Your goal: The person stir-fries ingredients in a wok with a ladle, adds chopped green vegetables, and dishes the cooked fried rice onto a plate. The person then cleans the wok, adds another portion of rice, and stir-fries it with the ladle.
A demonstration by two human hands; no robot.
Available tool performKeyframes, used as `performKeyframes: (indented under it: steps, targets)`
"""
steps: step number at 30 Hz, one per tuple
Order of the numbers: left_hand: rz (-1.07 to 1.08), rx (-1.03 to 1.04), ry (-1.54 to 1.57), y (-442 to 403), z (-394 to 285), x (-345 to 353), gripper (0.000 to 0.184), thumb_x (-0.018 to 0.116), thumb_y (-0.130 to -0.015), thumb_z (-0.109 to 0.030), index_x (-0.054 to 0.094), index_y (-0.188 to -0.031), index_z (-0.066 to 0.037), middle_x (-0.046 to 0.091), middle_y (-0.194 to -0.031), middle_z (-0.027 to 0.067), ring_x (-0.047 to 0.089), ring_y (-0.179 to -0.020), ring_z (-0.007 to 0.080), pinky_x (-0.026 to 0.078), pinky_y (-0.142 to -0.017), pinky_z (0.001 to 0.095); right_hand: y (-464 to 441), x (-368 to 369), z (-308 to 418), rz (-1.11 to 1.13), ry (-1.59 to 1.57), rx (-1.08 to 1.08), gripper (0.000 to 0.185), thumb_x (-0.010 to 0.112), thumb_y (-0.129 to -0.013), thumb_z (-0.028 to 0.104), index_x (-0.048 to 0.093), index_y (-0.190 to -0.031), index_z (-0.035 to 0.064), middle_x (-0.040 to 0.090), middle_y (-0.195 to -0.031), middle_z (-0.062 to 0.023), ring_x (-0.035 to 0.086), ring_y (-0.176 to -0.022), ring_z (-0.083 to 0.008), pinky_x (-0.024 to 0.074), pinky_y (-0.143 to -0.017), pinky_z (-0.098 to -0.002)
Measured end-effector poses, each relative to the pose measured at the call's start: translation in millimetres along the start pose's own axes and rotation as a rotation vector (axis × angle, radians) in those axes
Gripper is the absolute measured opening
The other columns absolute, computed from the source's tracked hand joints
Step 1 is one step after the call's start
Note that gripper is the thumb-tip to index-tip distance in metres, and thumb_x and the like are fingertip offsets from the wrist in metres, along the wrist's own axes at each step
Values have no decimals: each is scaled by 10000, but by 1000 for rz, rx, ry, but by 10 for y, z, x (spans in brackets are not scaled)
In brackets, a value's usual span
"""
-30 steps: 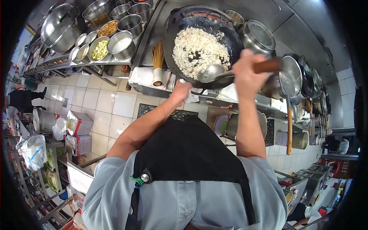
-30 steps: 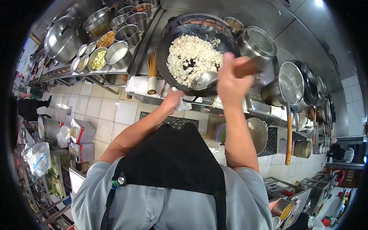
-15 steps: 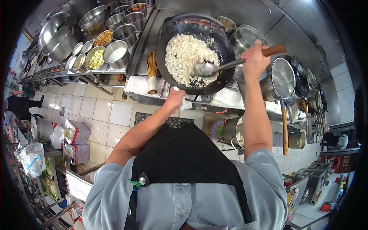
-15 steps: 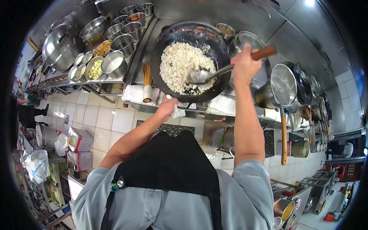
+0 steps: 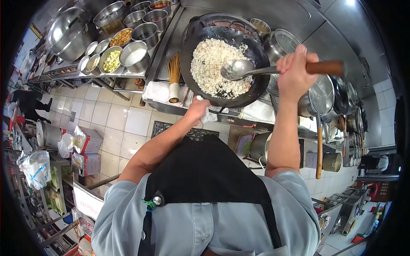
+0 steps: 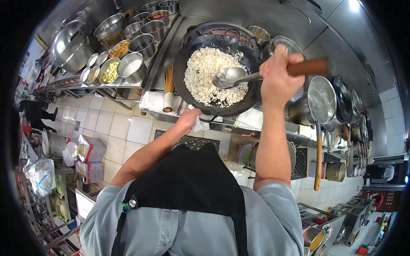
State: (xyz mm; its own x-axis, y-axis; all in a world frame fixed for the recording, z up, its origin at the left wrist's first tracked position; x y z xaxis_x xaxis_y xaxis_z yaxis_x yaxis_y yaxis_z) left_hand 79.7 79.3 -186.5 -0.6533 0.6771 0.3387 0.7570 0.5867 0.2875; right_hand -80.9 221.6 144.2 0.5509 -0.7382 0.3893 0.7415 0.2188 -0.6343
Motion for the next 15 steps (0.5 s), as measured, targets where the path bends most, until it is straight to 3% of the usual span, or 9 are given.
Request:
performKeyframes:
  steps: [2,4,8,11,15]
  targets:
    - [-2,-7,-16,-20,28,-1,481,592,-808,-13,509,-1282,-8,638,-1129,75,587,-1053,197,468,-928,345,198,-94,-438,-55,187,-13,313,657,-999,123,437,-780,82,519,-571,-41,490,-454,-121,415,-450,-293]
    - [-3,-30,21,13,97,28,466,596,-809,-13,514,-1268,-6,639,-1111,73,586,-1045,198,463,-929,340,206,-158,-957,50,74,152,296,624,-1021,104,417,-811,87,447,-549,-39,464,-458,-147,412,-441,-340]
    - [-30,-17,2,63,-27,41,456,606,-811,-16,516,-1258,-3,637,-1097,75,583,-1037,204,461,-921,337,-490,67,-404,-51,220,164,335,690,-984,170,470,-753,69,533,-562,-36,508,-436,-129,419,-453,-294]
    - [-34,14,-21,-3,57,15,479,627,-812,-32,508,-1275,-5,638,-1109,83,576,-1045,209,455,-932,345,-523,89,-65,4,68,11,335,700,-980,189,487,-754,63,555,-582,-36,499,-433,-124,423,-451,-296]
    - [-61,-17,-34,-8,66,-4,495,643,-814,-53,507,-1287,-2,628,-1156,96,565,-1074,221,437,-983,352,-70,14,-653,-138,316,-44,341,714,-973,205,487,-761,65,545,-580,-31,511,-453,-124,429,-455,-291]
Point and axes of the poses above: each hand's wrist, its own y-axis away from the middle knuckle, its own x-axis out of the palm, z = x × y, the point moved 4 cm from there along -y, towards the middle knuckle
